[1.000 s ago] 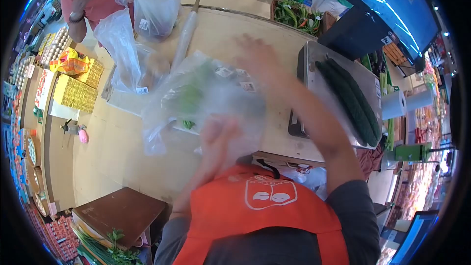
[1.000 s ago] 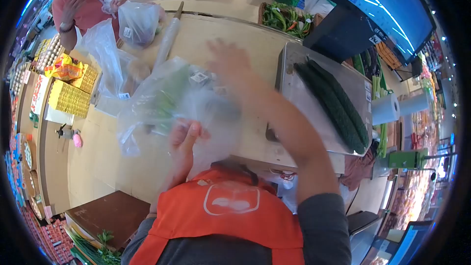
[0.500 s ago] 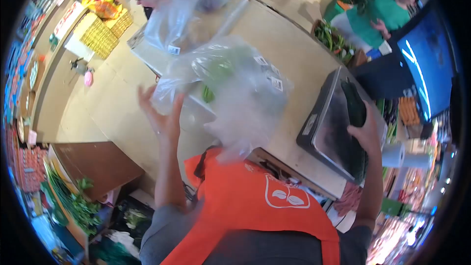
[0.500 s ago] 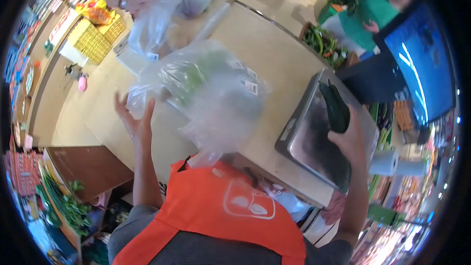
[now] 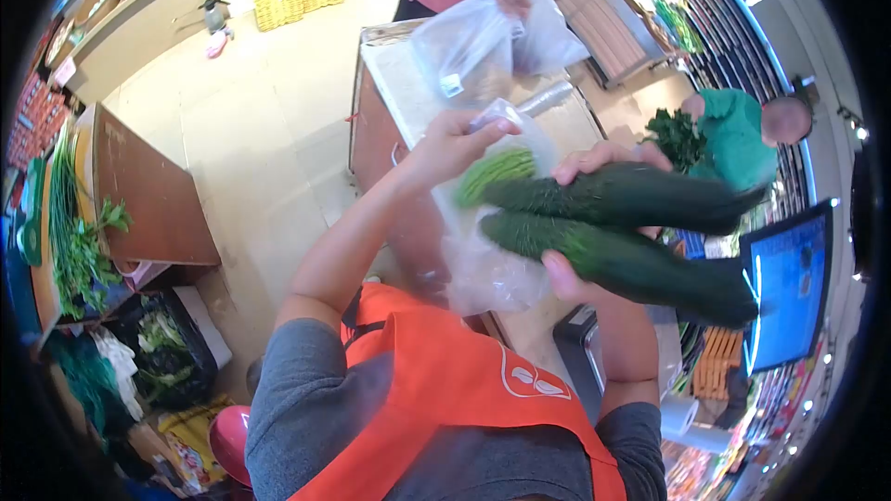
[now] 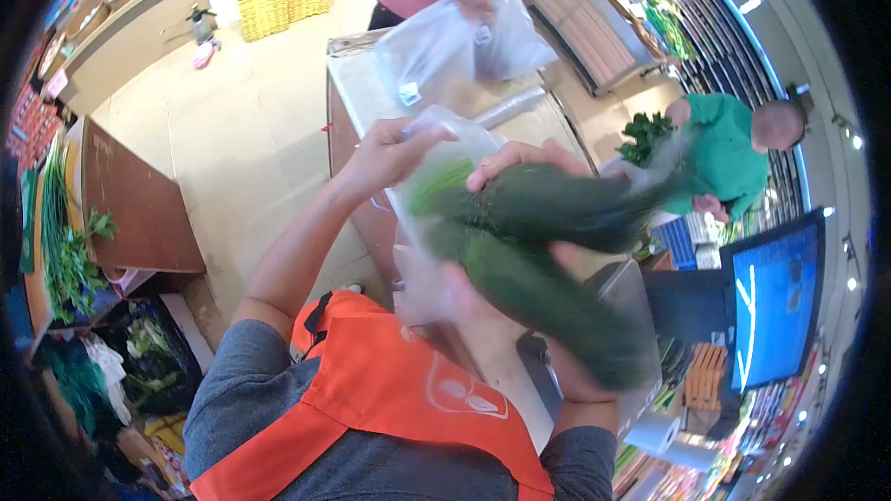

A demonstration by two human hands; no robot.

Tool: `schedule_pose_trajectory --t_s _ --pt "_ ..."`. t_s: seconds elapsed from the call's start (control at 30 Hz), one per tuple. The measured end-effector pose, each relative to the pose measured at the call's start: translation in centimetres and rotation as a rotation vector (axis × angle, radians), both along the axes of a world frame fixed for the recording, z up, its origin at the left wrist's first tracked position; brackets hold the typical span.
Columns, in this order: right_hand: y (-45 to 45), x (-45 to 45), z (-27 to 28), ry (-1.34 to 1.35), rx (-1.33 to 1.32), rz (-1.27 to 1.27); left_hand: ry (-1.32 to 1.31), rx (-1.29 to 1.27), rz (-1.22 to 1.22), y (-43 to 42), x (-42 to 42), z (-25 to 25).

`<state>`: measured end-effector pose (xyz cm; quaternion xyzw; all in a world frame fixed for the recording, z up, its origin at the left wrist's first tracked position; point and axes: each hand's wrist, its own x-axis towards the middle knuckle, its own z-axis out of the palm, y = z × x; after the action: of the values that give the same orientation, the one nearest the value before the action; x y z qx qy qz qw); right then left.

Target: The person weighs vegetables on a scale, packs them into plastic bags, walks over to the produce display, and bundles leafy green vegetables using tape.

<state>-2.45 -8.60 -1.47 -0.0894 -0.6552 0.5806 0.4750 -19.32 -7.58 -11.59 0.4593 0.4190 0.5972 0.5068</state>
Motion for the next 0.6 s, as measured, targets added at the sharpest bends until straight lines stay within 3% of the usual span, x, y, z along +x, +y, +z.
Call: schedule_pose_trajectory --t_s 0.07,0.1,0.17,0.27,0.37,0.5,0.53,0.6 --pt "1.9 -0.4 -1.2 -0.319 0.609 -0.129 -0.064 -0.031 -0.073 0.1 -0.5 0.4" --pt "3.9 1.3 -2.3 -0.763 0.881 -0.27 -0.088 -0.021 -0.102 0.3 -0.5 0.4" --pt "5.8 1.1 -4.5 -0.568 1.052 -0.165 -0.124 0.005 -0.186 1.1 -0.5 0.6" --pt "7.1 1.9 -7.4 -0.879 0.987 -0.069 -0.125 0.054 -0.22 1.3 -1.1 1.7" --pt "9.7 3.6 -10.7 -1.051 1.067 -0.129 -0.043 0.058 -0.198 1.8 -1.0 1.5" --pt "8.9 2.5 -8.4 -1.267 0.973 -0.082 -0.084 0.058 -0.061 3.3 -0.3 -0.6" --pt "8.4 3.0 -8.4 -1.395 1.084 -0.03 -0.101 0.078 0.007 3.5 -0.6 -0.4" --pt "7.5 5.3 -9.7 -1.409 1.199 0.004 -0.074 -0.011 0.035 2.9 -1.4 -0.2"
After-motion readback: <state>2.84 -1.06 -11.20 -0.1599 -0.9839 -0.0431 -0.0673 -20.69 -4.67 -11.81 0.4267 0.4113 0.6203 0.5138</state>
